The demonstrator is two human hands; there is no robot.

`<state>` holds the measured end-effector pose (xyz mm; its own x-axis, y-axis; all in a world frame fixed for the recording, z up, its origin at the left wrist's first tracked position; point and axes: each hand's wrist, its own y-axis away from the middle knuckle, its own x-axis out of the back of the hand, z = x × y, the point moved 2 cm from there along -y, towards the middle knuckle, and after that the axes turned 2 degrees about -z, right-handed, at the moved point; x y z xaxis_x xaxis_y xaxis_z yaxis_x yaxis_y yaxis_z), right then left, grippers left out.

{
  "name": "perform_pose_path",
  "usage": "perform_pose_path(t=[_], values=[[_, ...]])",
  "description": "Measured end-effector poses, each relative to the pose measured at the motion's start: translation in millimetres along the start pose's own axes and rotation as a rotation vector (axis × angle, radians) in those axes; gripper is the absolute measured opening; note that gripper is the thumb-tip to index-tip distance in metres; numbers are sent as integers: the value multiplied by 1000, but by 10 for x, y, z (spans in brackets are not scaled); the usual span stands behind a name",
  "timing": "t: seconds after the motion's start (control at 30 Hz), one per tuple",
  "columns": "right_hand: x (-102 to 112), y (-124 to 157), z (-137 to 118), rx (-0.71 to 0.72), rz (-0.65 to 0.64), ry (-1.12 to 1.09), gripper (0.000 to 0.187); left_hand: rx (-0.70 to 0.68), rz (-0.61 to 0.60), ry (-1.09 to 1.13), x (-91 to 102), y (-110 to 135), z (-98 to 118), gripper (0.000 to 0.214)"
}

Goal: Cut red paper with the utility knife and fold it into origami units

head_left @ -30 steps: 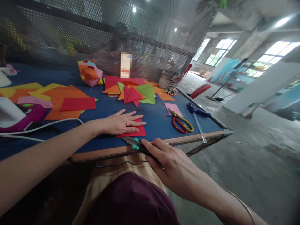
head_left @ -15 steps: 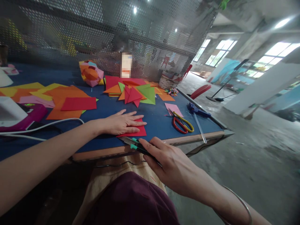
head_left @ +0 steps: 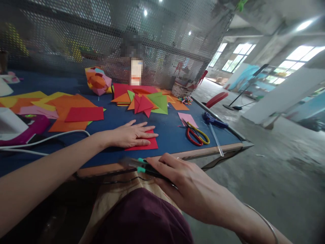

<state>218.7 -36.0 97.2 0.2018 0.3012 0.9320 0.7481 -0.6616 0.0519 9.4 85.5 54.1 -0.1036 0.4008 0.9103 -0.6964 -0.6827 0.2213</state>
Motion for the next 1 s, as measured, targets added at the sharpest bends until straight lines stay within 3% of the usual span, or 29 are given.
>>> perform_pose_path(t=[0.1,0.2,0.33,0.4,0.47,0.57,0.8,1.0], values=[[155,181,83,-7,44,-47,32,-3,17,13,-12,-3,-19,57],[275,227,356,-68,236,61,43,13,72,22,-11,9,-15,57],[262,-13,847,-242,421,257,44,155,257,6,13,116,114,61],[209,-176,1041,-273,474,291,44,301,363,-6,-5,197,228,46],[154,-303,1189,-307,528,320,43,413,378,-13,-59,255,354,41],[82,-419,1349,-339,576,351,42,519,345,-5,-120,270,492,51],[15,-524,1536,-313,617,390,36,620,276,73,-46,152,478,37],[23,-534,1334,-161,693,344,43,586,375,136,-241,142,340,35]])
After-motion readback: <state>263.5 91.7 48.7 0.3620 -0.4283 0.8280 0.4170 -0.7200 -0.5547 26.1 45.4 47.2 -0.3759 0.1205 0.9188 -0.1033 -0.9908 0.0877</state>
